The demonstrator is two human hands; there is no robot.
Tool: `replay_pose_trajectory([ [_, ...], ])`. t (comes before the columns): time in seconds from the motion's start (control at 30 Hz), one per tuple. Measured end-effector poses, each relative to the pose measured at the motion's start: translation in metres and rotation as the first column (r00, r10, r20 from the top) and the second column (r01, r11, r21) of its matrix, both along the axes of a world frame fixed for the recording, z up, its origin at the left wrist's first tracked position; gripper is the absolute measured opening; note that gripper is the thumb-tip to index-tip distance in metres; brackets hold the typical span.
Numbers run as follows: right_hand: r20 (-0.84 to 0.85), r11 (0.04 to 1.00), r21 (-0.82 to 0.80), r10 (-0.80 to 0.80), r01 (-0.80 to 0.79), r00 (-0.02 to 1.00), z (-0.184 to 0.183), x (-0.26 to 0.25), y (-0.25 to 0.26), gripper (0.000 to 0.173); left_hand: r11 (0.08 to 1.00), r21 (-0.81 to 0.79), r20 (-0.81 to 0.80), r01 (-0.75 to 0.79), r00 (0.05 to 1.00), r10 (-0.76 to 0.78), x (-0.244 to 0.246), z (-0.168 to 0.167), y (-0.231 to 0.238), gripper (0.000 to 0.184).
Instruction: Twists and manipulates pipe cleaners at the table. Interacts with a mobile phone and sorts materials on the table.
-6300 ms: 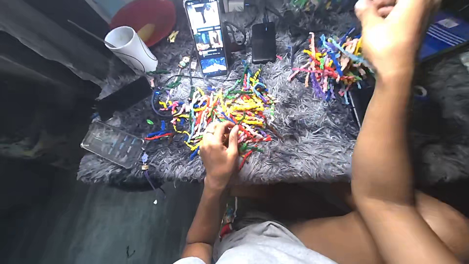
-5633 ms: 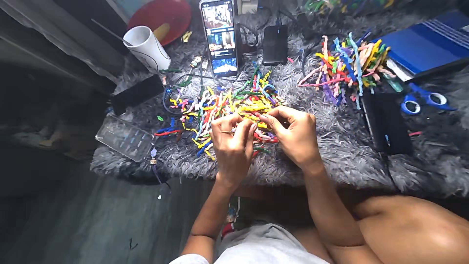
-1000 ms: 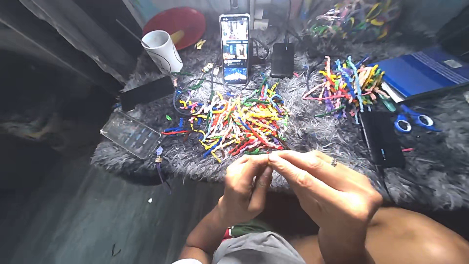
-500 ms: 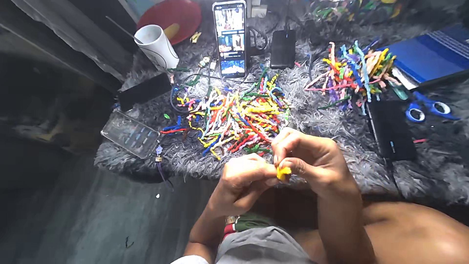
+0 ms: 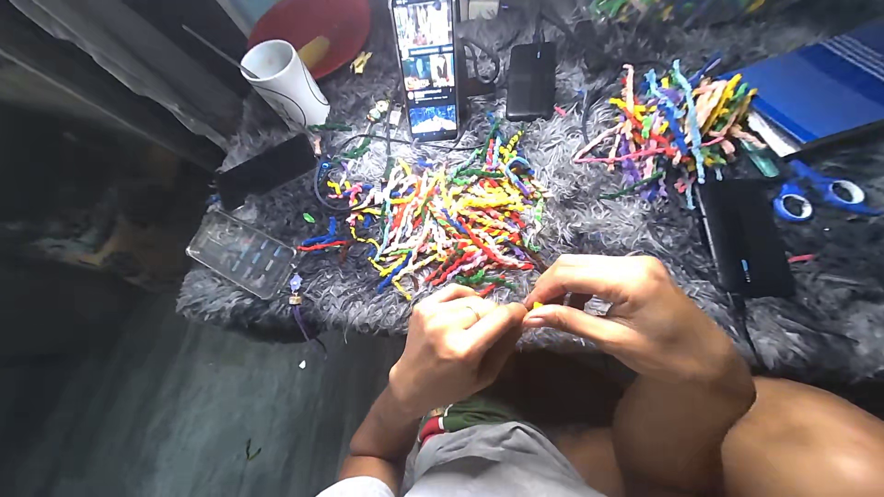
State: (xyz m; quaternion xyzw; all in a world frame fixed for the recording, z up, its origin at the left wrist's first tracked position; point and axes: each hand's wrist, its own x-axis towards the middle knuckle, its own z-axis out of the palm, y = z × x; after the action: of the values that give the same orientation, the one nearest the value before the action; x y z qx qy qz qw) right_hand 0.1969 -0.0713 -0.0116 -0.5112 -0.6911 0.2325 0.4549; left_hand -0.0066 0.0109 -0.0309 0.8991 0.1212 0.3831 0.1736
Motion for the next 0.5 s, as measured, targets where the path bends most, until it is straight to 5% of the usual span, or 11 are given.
replay_pose_trajectory([
  [0.17,0.191,0.953,0.113,-0.297,0.28,0.935,0.001,-0.017,-0.001,0.019,0.98,0.079,0.001,-0.184,0.983,0.184,0.008,-0.006,-0.001,0.019],
  [0.33,0.173,0.93,0.244,-0.321,0.275,0.931,-0.002,-0.027,0.007,0.014,0.963,0.059,0.019,-0.265,0.964,0.264,0.009,-0.007,-0.001,0.021],
  [0.43,0.17,0.897,0.355,-0.34,0.264,0.925,-0.001,-0.037,0.011,0.015,0.969,-0.099,0.014,-0.225,0.974,0.227,0.008,-0.007,-0.002,0.025],
  [0.5,0.138,0.863,0.444,-0.333,0.242,0.933,-0.004,-0.042,0.013,0.013,0.94,-0.338,0.085,-0.056,0.992,0.09,0.003,-0.006,0.0,0.026],
])
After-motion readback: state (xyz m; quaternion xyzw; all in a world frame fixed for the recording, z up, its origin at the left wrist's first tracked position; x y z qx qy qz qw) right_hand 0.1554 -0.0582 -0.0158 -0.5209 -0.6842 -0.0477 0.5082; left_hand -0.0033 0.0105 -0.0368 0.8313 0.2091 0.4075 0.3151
